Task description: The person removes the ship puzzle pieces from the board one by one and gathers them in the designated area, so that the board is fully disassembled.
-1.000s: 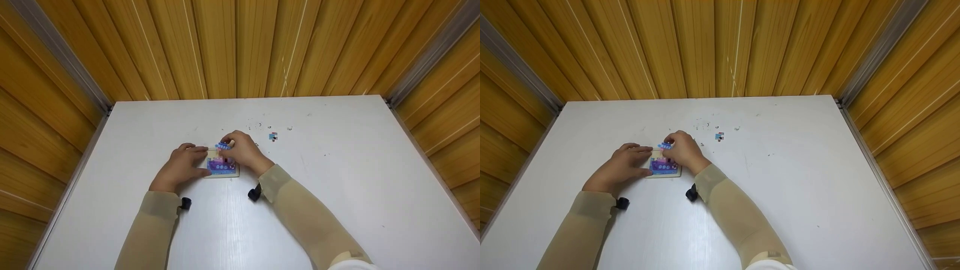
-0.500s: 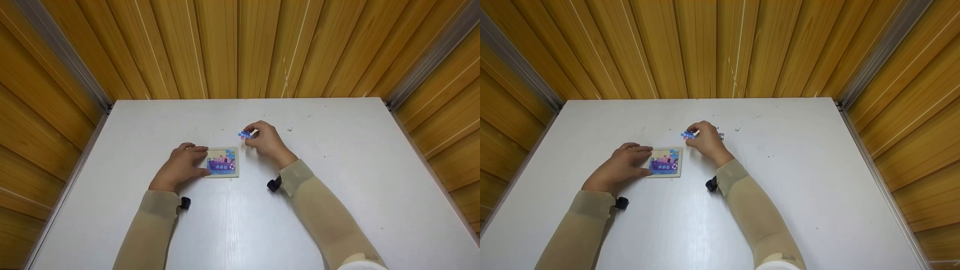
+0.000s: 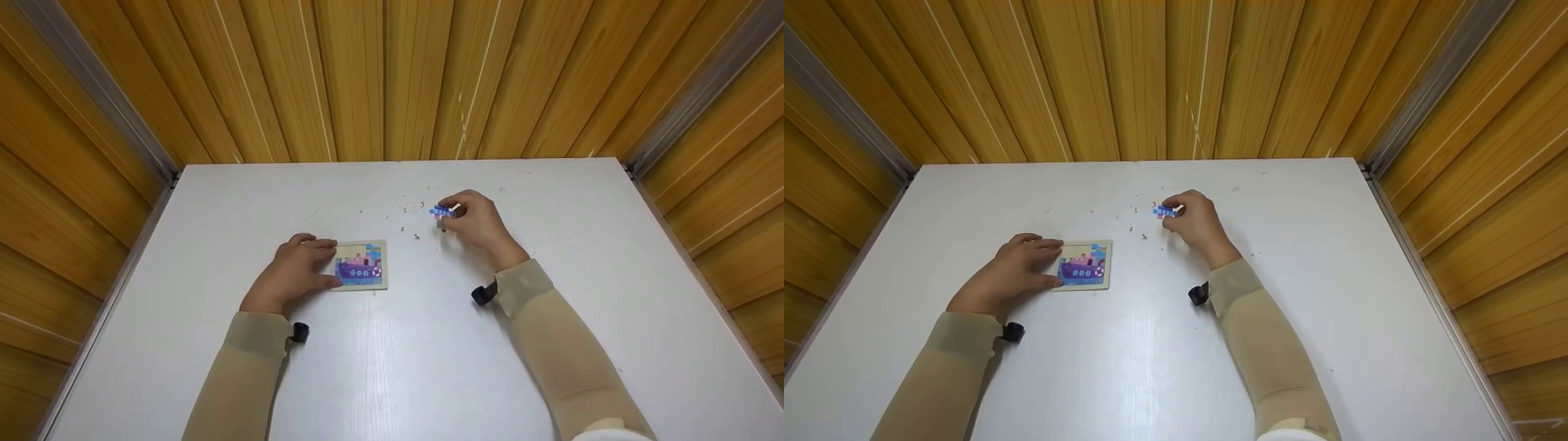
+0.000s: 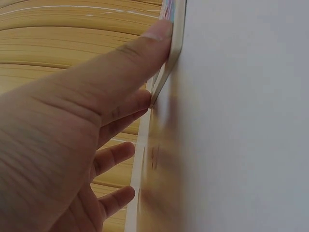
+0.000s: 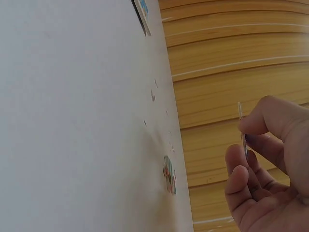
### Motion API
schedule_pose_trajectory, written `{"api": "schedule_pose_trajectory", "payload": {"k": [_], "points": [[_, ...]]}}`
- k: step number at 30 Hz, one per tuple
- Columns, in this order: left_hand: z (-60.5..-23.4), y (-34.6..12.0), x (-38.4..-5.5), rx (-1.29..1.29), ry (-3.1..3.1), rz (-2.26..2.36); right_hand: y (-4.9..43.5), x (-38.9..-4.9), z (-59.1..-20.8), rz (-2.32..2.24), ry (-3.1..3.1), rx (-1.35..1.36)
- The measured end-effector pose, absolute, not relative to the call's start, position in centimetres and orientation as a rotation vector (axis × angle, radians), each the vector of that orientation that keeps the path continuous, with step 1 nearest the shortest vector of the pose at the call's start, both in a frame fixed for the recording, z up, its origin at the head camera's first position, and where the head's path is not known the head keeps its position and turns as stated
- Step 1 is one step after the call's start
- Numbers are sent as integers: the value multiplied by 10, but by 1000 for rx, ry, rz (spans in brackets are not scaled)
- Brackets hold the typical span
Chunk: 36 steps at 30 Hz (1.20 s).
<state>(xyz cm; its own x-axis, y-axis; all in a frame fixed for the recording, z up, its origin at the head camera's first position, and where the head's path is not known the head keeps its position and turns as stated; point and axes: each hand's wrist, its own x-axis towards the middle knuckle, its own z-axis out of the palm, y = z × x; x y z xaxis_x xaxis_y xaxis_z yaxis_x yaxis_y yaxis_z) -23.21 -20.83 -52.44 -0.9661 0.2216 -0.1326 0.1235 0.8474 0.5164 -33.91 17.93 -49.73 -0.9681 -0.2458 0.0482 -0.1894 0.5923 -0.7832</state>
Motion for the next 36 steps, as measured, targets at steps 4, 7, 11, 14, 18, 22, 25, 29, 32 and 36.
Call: {"api": "schedule_pose_trajectory", "payload": {"k": [4, 7, 11, 14, 18, 22, 25, 29, 32, 36], "points": [[-522, -209, -231, 265, 2827, 796, 192, -342, -499, -1336, 2770, -361], [-523, -210, -231, 303, 2835, 796, 199, -343, -502, -1347, 2778, -345], [-526, -211, -233, 333, 2851, 769, 205, -345, -508, -1368, 2757, -289], [-526, -211, -233, 320, 2849, 769, 206, -346, -512, -1391, 2721, -239], [-527, -212, -233, 328, 2848, 777, 207, -348, -515, -1430, 2679, -166], [-528, -213, -233, 343, 2852, 777, 209, -352, -515, -1475, 2640, -73], [-527, -212, -232, 328, 2851, 776, 213, -355, -515, -1518, 2600, -1], [-527, -211, -231, 298, 2848, 781, 218, -356, -514, -1552, 2564, 79], [-527, -210, -232, 290, 2850, 784, 223, -357, -514, -1550, 2579, 112], [-526, -210, -232, 295, 2853, 789, 229, -358, -514, -1551, 2595, 138]]}}
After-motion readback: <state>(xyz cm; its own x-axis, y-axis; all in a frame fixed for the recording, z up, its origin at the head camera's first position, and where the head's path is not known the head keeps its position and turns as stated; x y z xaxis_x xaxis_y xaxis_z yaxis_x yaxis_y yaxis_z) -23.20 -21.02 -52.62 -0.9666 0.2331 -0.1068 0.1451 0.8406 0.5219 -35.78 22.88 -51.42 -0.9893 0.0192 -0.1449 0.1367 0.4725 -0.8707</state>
